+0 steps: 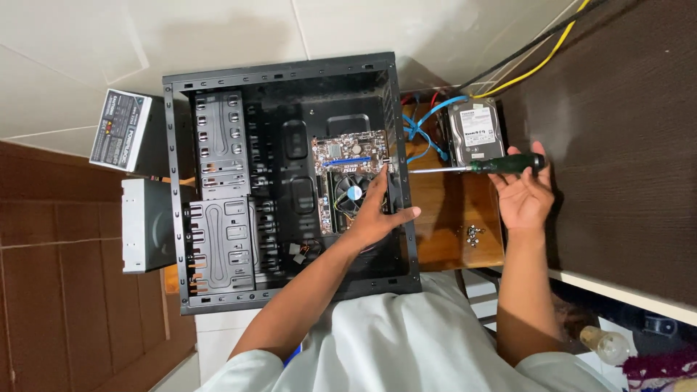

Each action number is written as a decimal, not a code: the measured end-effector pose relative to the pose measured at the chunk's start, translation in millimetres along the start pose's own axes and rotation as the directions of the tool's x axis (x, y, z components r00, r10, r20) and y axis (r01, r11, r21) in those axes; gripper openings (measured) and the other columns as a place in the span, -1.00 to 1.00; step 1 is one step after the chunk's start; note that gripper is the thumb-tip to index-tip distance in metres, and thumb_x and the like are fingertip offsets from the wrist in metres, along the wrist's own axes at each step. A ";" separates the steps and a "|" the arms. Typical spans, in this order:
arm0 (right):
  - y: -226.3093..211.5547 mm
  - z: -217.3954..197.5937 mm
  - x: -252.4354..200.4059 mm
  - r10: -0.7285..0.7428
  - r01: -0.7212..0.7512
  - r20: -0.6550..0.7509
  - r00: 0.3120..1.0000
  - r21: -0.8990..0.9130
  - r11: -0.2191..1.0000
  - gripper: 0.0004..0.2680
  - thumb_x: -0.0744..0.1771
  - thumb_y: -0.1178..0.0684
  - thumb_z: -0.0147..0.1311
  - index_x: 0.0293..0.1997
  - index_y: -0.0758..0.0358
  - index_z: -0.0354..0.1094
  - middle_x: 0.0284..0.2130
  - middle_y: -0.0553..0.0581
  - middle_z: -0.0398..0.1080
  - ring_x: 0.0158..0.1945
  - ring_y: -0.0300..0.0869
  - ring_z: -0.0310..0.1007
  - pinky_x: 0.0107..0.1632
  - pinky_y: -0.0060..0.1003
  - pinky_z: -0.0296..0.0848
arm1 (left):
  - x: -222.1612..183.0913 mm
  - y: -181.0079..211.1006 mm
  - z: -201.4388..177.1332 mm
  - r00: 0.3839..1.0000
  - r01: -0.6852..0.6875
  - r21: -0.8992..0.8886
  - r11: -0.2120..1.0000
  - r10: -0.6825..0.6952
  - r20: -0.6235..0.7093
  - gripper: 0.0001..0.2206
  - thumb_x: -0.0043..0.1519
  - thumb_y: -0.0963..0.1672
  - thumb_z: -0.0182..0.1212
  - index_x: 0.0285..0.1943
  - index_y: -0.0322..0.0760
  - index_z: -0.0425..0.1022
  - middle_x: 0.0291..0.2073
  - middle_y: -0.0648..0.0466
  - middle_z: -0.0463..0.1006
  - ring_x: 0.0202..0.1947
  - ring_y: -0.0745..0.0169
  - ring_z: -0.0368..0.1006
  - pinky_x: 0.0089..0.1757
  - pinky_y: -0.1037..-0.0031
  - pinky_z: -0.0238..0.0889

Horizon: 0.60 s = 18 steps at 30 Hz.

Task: Installing a hard drive and working on internal components of a computer case using a screwdriver and pliers.

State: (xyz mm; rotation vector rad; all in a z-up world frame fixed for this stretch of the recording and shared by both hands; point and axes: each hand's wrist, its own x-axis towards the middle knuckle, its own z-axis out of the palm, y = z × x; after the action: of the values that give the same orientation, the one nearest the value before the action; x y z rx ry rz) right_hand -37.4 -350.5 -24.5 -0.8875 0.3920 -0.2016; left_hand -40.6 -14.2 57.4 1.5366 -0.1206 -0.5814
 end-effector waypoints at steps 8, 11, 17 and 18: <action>7.9 -15.7 -10.3 -0.072 0.072 -0.042 0.997 -0.003 0.997 -0.60 0.38 0.01 0.14 0.39 -0.27 0.18 0.27 0.11 0.40 0.22 -0.09 0.51 0.38 0.16 0.53 | 0.7 0.8 4.1 1.000 -0.011 0.068 0.998 0.009 0.019 -0.02 0.26 0.02 0.34 0.63 -0.29 -0.42 0.49 -0.48 -0.31 0.50 -0.69 -0.43 0.33 -0.49 -0.40; 7.6 -20.2 -13.2 -0.141 0.134 -0.081 0.987 -0.094 0.987 -0.65 0.42 -0.14 0.06 0.39 -0.30 0.11 0.25 0.10 0.37 0.24 -0.08 0.49 0.37 0.12 0.56 | 6.6 -7.0 3.4 0.998 0.022 0.091 0.996 -0.026 0.048 0.00 0.26 0.05 0.33 0.64 -0.26 -0.47 0.51 -0.44 -0.36 0.51 -0.65 -0.48 0.33 -0.47 -0.45; 13.8 -1.2 -24.3 -0.121 0.102 -0.101 0.988 -0.172 0.980 -0.64 0.43 -0.41 -0.15 0.37 -0.46 -0.10 0.27 0.08 0.23 0.27 0.20 0.46 0.20 0.21 0.63 | 6.8 -5.6 -0.4 0.991 0.061 0.091 0.994 -0.072 0.114 0.03 0.27 0.09 0.29 0.62 -0.27 -0.56 0.51 -0.46 -0.48 0.49 -0.68 -0.60 0.31 -0.48 -0.53; 12.7 9.6 -18.4 -0.101 0.090 -0.109 0.989 -0.101 0.991 -0.64 0.42 -0.40 -0.13 0.36 -0.48 -0.12 0.27 0.09 0.23 0.29 0.35 0.49 0.12 0.14 0.71 | 13.7 -4.9 -2.0 0.992 0.032 0.092 0.995 -0.043 0.117 0.02 0.28 0.07 0.29 0.62 -0.27 -0.56 0.52 -0.46 -0.49 0.49 -0.68 -0.62 0.31 -0.47 -0.55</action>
State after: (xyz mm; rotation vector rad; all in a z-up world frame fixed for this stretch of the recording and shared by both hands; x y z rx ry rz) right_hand -50.1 -329.8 -24.4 -0.9933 0.4684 -0.3253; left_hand -29.4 -17.9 48.7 1.5944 -0.2115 -0.7054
